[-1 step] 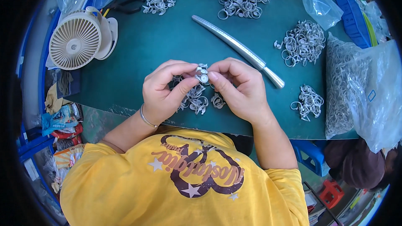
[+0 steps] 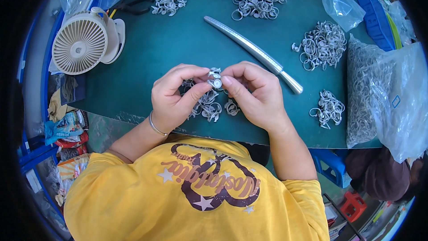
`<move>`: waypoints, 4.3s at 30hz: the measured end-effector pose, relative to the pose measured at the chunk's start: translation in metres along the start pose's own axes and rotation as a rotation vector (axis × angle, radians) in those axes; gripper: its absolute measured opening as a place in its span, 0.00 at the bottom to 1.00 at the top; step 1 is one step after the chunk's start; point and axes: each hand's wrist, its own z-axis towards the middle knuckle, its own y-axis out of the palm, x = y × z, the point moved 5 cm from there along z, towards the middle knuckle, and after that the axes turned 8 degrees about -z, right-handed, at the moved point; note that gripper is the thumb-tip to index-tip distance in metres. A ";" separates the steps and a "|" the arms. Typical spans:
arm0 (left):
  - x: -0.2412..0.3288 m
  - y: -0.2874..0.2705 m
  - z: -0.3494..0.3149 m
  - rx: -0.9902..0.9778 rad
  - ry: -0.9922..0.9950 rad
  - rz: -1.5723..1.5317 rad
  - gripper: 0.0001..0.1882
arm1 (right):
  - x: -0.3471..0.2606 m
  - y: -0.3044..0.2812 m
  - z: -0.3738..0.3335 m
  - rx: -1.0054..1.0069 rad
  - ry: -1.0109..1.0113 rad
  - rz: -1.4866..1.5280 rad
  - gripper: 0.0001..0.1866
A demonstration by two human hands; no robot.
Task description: The person sorts through a pile of metal keychain components, picking up individual metal rings and small metal charms, and then joins them together by hand.
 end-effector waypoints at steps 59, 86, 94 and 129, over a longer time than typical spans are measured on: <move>0.011 -0.016 -0.001 0.084 0.106 -0.022 0.09 | -0.029 -0.064 0.043 0.372 -0.056 -0.955 0.06; 0.008 -0.005 0.001 -0.051 0.077 0.062 0.12 | -0.020 -0.005 0.015 -0.329 -0.023 -0.085 0.06; 0.004 -0.005 -0.001 -0.034 0.036 0.045 0.09 | -0.011 -0.006 0.012 -0.246 -0.149 -0.123 0.06; -0.009 0.002 0.002 -0.173 0.011 0.388 0.09 | -0.015 -0.004 0.010 -0.149 -0.447 -0.830 0.07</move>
